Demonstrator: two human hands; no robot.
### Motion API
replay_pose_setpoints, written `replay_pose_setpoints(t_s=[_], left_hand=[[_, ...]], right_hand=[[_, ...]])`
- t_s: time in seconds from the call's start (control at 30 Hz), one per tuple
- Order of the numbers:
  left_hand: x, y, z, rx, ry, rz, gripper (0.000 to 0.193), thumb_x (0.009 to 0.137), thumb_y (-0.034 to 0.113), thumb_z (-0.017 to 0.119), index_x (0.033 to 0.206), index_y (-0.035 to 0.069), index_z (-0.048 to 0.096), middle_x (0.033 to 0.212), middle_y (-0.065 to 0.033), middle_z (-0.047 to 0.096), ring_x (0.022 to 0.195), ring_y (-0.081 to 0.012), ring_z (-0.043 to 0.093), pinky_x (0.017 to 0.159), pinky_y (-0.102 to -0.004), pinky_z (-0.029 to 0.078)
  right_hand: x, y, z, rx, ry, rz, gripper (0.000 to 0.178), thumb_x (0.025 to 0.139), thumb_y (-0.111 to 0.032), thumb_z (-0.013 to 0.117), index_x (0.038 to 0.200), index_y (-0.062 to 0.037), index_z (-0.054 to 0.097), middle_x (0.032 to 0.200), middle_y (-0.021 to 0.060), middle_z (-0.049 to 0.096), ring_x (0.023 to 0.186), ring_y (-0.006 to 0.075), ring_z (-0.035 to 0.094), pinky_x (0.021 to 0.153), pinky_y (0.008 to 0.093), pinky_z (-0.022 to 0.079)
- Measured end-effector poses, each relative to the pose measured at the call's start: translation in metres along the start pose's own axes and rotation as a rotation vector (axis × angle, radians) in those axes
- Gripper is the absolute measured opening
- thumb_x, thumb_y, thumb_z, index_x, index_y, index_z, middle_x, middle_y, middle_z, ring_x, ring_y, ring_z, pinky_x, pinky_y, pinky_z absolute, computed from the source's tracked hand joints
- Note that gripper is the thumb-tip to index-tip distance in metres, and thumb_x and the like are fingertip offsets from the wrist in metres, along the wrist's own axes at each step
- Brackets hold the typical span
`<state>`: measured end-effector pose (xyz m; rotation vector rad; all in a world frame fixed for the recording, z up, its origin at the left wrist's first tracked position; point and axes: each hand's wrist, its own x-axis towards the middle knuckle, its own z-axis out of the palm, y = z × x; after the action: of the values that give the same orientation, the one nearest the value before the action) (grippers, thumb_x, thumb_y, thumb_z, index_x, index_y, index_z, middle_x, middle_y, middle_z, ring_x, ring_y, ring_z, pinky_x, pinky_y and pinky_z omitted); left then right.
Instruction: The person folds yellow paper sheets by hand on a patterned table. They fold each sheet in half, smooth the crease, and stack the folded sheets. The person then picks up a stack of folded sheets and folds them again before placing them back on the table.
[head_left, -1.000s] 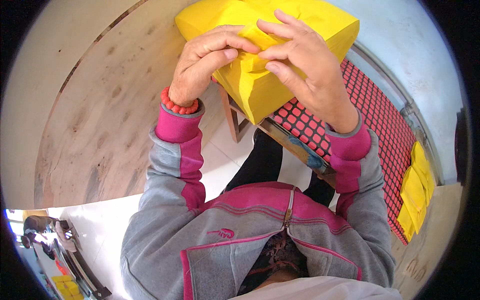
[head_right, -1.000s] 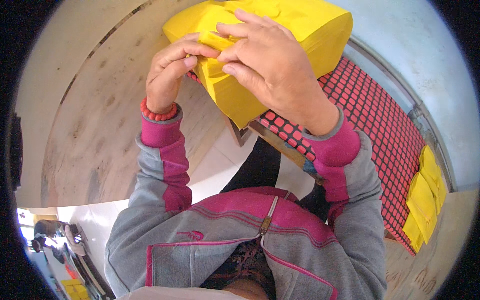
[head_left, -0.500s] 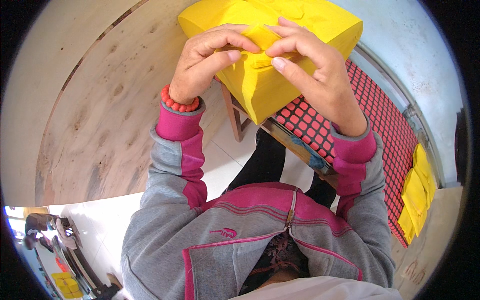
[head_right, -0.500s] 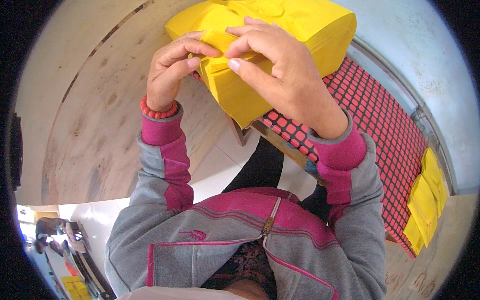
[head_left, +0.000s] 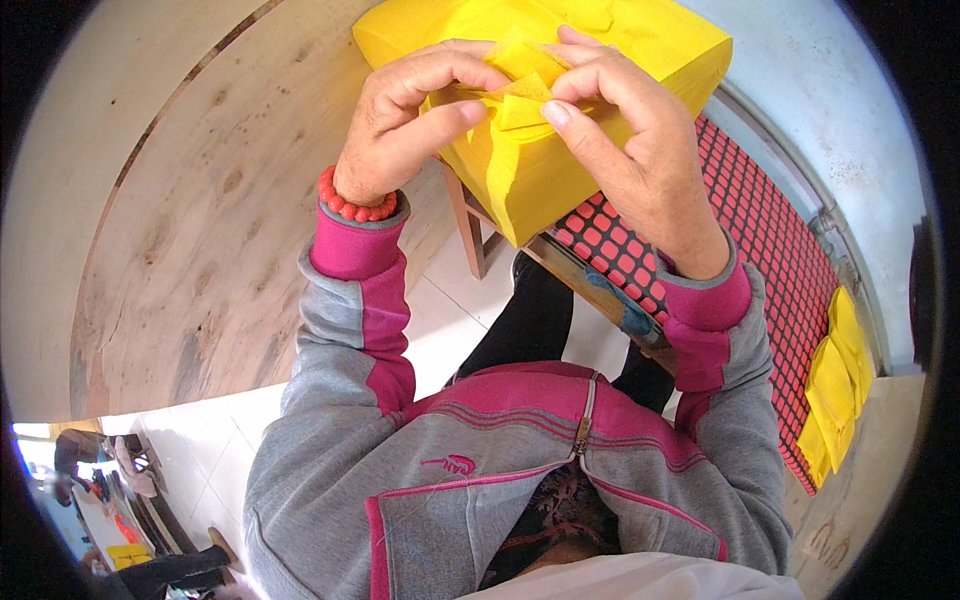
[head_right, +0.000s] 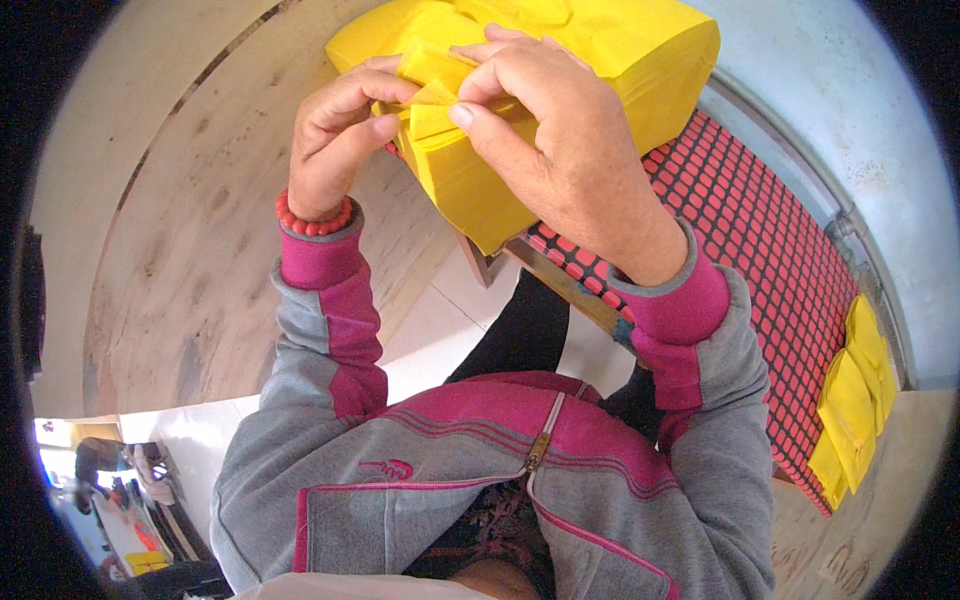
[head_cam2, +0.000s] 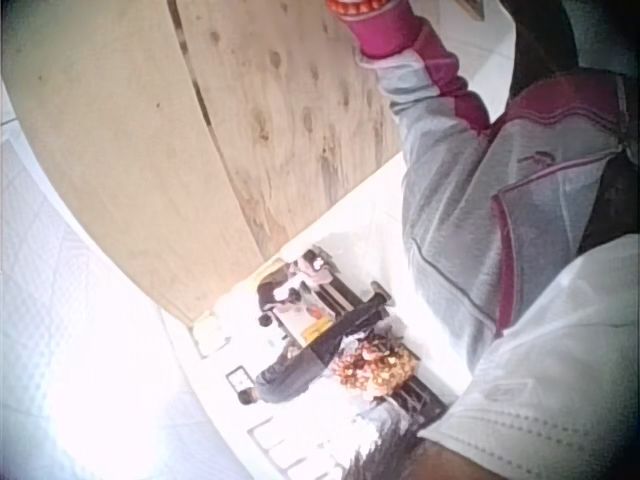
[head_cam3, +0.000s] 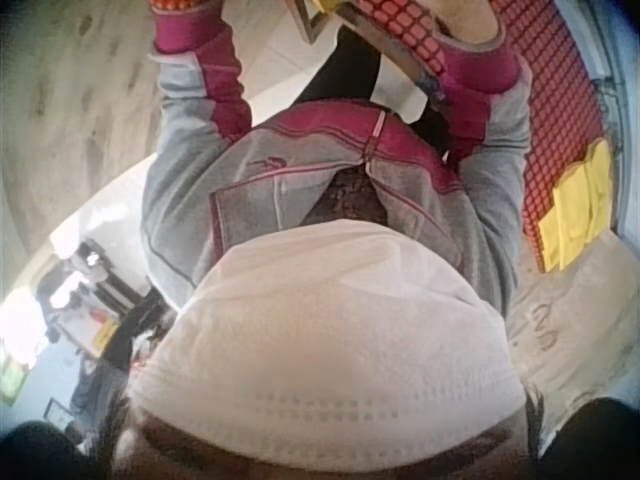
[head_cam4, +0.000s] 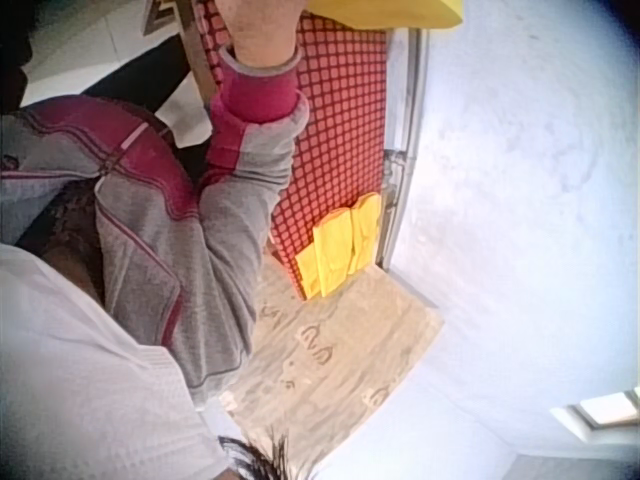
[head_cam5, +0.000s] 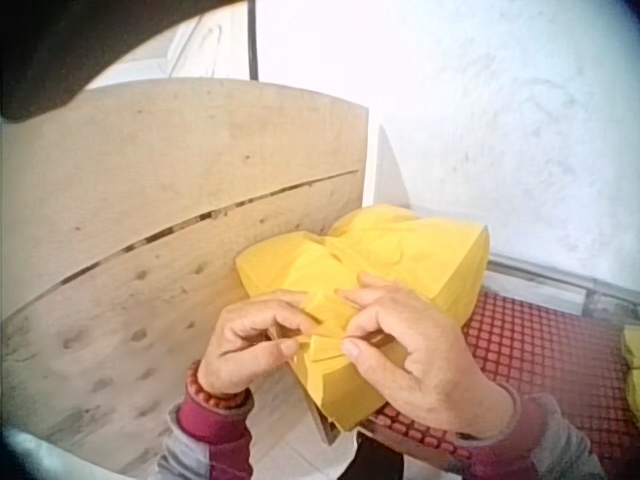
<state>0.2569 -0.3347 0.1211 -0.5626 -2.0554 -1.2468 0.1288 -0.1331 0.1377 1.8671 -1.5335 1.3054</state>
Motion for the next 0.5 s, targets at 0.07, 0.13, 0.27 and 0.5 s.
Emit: replay_pose_setpoints(t_s=[0.07, 0.13, 0.27, 0.5], left_hand=[[0.000, 0.000, 0.002, 0.003, 0.031, -0.028, 0.016, 0.088, 0.001, 0.063, 0.102, 0.001, 0.070, 0.108, -0.0096, 0.069, 0.104, -0.0174, 0.063, 0.093, -0.0294, 0.046], [-0.001, 0.001, 0.005, 0.002, 0.054, -0.060, 0.013, 0.089, 0.002, 0.066, 0.101, 0.001, 0.069, 0.108, -0.0083, 0.069, 0.102, -0.0151, 0.062, 0.091, -0.0281, 0.047], [0.000, 0.003, 0.011, -0.001, 0.102, -0.083, 0.010, 0.092, 0.006, 0.069, 0.100, 0.002, 0.069, 0.109, -0.0061, 0.069, 0.100, -0.0125, 0.062, 0.089, -0.0272, 0.048], [0.000, 0.003, 0.020, -0.046, 0.253, -0.120, 0.010, 0.090, 0.002, 0.071, 0.099, 0.002, 0.066, 0.109, -0.0067, 0.069, 0.102, -0.0119, 0.062, 0.094, -0.0278, 0.049]], right_hand=[[-0.001, -0.001, 0.001, -0.005, 0.013, 0.006, 0.010, 0.088, -0.009, 0.067, 0.091, -0.0015, 0.061, 0.102, 0.0194, 0.069, 0.108, 0.0375, 0.065, 0.104, 0.0462, 0.046], [-0.001, -0.003, 0.002, -0.007, 0.035, 0.018, 0.010, 0.088, -0.009, 0.068, 0.092, -0.0018, 0.061, 0.105, 0.0195, 0.069, 0.111, 0.0375, 0.064, 0.102, 0.0463, 0.046], [-0.002, -0.008, -0.001, 0.010, 0.080, 0.033, 0.011, 0.087, -0.009, 0.068, 0.094, -0.0026, 0.062, 0.113, 0.0197, 0.069, 0.116, 0.0380, 0.062, 0.100, 0.0466, 0.046], [0.003, -0.008, -0.009, -0.152, -0.006, -0.129, 0.018, 0.081, -0.006, 0.075, 0.094, 0.0002, 0.064, 0.125, 0.0278, 0.062, 0.111, 0.0376, 0.065, 0.093, 0.0392, 0.051]])
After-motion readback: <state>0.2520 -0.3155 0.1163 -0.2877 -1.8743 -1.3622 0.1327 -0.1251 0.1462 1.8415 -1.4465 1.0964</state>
